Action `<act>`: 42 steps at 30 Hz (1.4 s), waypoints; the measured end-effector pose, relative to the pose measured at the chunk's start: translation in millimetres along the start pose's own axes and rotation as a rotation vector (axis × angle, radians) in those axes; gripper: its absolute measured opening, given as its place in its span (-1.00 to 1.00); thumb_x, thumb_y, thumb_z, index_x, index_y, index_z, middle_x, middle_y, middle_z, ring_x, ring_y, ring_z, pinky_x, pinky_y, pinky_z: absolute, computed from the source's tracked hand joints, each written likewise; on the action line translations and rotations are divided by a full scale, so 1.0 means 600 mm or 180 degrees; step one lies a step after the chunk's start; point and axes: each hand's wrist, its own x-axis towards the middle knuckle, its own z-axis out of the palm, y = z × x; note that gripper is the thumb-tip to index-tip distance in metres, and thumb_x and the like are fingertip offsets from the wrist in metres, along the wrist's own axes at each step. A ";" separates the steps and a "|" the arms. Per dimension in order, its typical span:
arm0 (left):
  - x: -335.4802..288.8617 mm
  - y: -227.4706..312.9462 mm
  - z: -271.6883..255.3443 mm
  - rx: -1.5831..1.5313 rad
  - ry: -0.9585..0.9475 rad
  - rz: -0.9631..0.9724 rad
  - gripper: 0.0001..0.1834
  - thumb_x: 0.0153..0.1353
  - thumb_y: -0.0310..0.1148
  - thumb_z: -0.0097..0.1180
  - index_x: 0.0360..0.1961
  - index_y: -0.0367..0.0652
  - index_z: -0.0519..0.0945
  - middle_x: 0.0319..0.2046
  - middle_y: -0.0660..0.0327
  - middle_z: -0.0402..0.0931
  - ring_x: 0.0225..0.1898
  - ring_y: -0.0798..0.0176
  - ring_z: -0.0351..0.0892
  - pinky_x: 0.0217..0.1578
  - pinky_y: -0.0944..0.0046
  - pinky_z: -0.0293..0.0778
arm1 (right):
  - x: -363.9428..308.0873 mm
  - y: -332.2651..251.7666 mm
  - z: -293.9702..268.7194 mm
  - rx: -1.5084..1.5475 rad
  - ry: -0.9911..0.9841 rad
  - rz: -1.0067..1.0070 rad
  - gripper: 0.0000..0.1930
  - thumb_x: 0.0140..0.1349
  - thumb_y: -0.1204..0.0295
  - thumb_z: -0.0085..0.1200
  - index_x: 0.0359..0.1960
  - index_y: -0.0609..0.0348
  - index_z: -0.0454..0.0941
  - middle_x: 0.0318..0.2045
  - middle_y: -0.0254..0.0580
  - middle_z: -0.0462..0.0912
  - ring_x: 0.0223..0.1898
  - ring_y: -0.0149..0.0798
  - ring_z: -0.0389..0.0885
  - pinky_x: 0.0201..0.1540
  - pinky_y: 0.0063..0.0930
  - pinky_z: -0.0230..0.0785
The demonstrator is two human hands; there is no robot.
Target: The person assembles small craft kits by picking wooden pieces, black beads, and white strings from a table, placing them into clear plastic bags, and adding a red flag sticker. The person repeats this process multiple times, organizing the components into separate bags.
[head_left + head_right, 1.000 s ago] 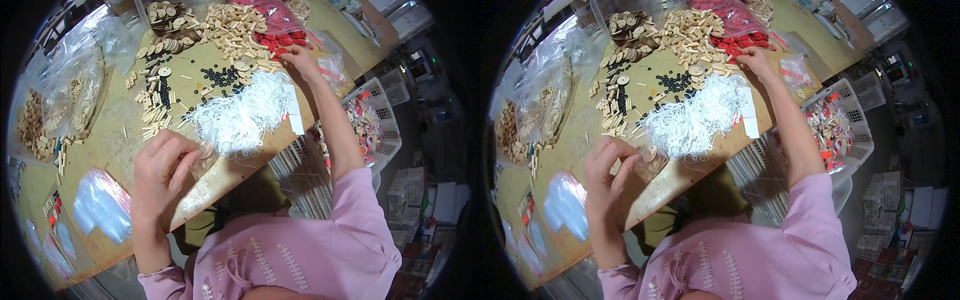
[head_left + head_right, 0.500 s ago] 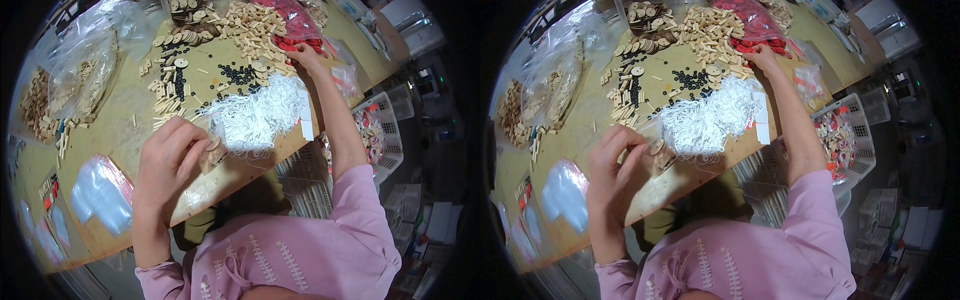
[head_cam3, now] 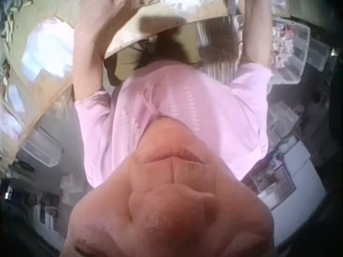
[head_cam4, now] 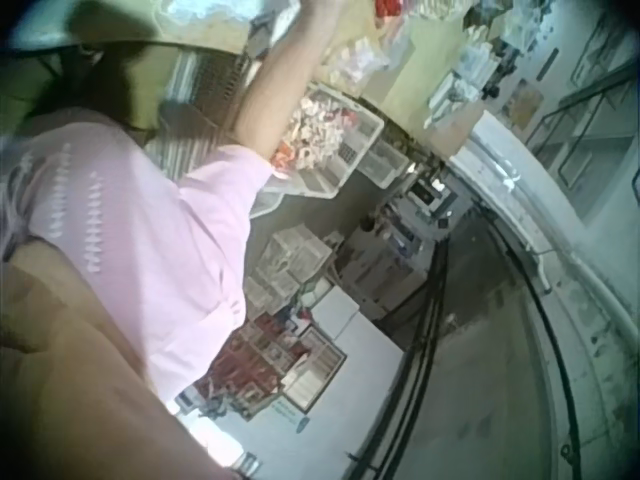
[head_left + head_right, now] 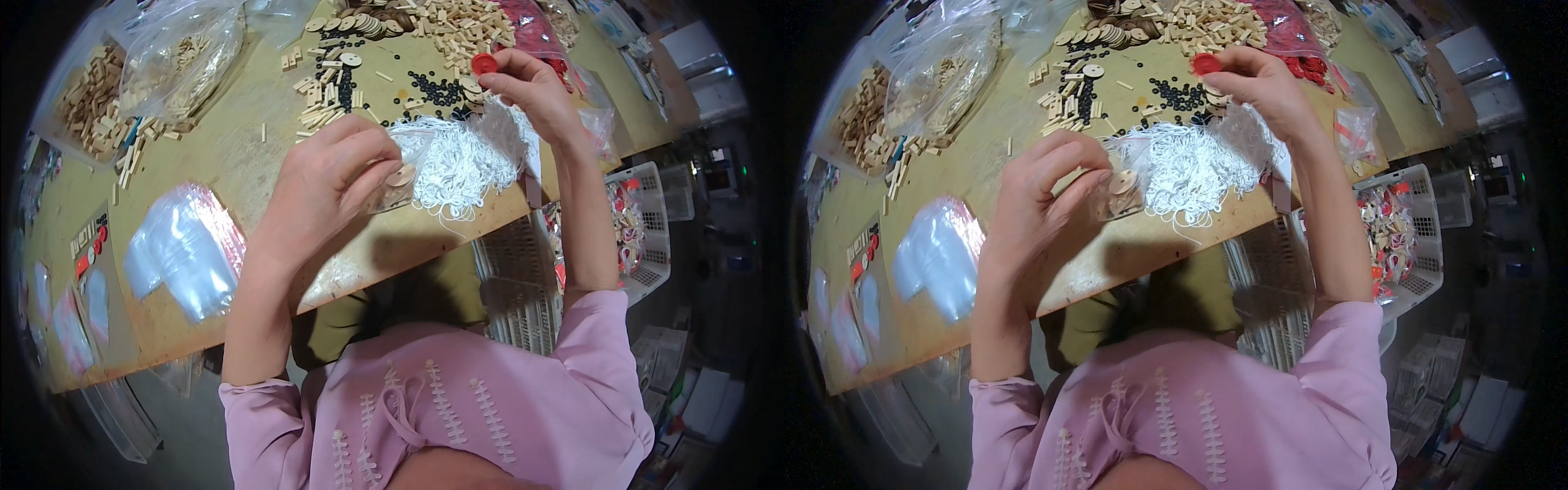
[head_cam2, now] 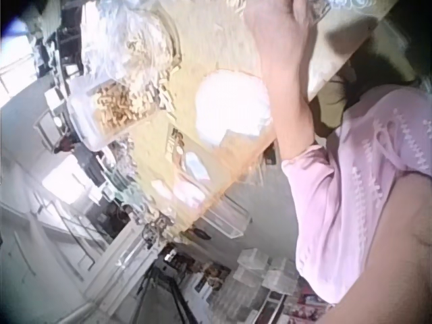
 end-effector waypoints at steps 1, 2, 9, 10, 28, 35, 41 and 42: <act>0.000 -0.001 -0.001 -0.0009 0.0028 0.0023 -0.89 0.22 -0.45 0.30 -0.26 -0.22 0.65 -0.30 0.09 0.61 -0.30 -0.01 0.66 -0.28 0.14 0.57 | -0.019 -0.032 0.037 0.0107 -0.0195 -0.0186 -0.84 0.26 0.58 0.31 -0.16 0.13 0.64 -0.29 -0.41 0.68 -0.17 -0.46 0.66 -0.11 -0.59 0.51; 0.001 -0.002 0.002 -0.0052 0.0045 0.0058 -0.89 0.21 -0.45 0.30 -0.26 -0.22 0.65 -0.29 0.09 0.62 -0.29 -0.01 0.66 -0.27 0.13 0.58 | -0.039 -0.055 0.067 0.0198 -0.0362 -0.0352 -0.85 0.27 0.57 0.30 -0.15 0.16 0.65 -0.22 -0.39 0.68 -0.10 -0.45 0.65 -0.06 -0.57 0.52; -0.004 -0.006 -0.002 0.0104 0.0131 0.0112 -0.85 0.19 -0.43 0.34 -0.23 -0.21 0.68 -0.14 0.05 0.68 -0.19 -0.05 0.70 -0.19 0.11 0.62 | -0.067 -0.081 0.116 -0.1089 -0.0736 -0.1167 -0.68 0.24 0.53 0.32 0.05 0.10 0.65 0.13 -0.26 0.62 0.06 -0.41 0.61 -0.03 -0.55 0.51; -0.003 -0.004 0.000 0.0102 0.0143 0.0117 -0.85 0.19 -0.44 0.34 -0.23 -0.21 0.68 -0.13 0.06 0.69 -0.18 -0.05 0.71 -0.18 0.12 0.62 | -0.052 -0.070 0.092 -0.0382 -0.0643 -0.0885 -0.67 0.27 0.50 0.31 0.08 0.15 0.65 0.05 -0.28 0.67 -0.01 -0.45 0.63 -0.03 -0.59 0.50; 0.002 -0.007 -0.003 0.0151 0.0297 -0.0262 -0.88 0.19 -0.45 0.35 -0.28 -0.23 0.69 -0.10 0.04 0.70 -0.20 -0.06 0.73 -0.17 0.15 0.64 | 0.081 0.118 -0.030 -0.2656 0.0797 -0.0329 -0.79 0.27 0.34 0.30 -0.12 0.09 0.78 -0.20 -0.14 0.81 -0.17 -0.18 0.77 -0.05 -0.27 0.58; -0.001 -0.014 0.000 -0.0148 0.0200 -0.0187 -0.87 0.19 -0.45 0.35 -0.26 -0.23 0.69 -0.08 0.04 0.70 -0.20 -0.01 0.74 -0.16 0.14 0.64 | -0.029 -0.072 0.114 -0.0098 -0.0786 -0.1108 -0.85 0.39 0.49 0.20 -0.09 0.25 0.73 0.05 -0.26 0.67 0.09 -0.40 0.62 0.15 -0.49 0.47; 0.003 -0.016 0.003 -0.0094 0.0277 -0.0140 -0.88 0.21 -0.47 0.33 -0.24 -0.23 0.70 -0.05 0.00 0.70 -0.09 -0.02 0.73 -0.07 0.19 0.61 | -0.055 -0.053 0.079 -0.0150 -0.0061 -0.1355 -0.81 0.33 0.49 0.24 -0.05 0.21 0.72 -0.07 -0.32 0.74 -0.04 -0.45 0.67 0.05 -0.51 0.51; 0.003 -0.013 -0.005 -0.0019 0.0336 -0.0103 -0.89 0.21 -0.49 0.33 -0.23 -0.24 0.70 -0.05 0.00 0.70 -0.07 -0.02 0.72 -0.06 0.20 0.60 | -0.062 -0.044 0.056 0.0018 0.0121 -0.1395 -0.82 0.35 0.49 0.24 -0.05 0.24 0.71 -0.11 -0.36 0.75 -0.07 -0.49 0.67 0.02 -0.55 0.52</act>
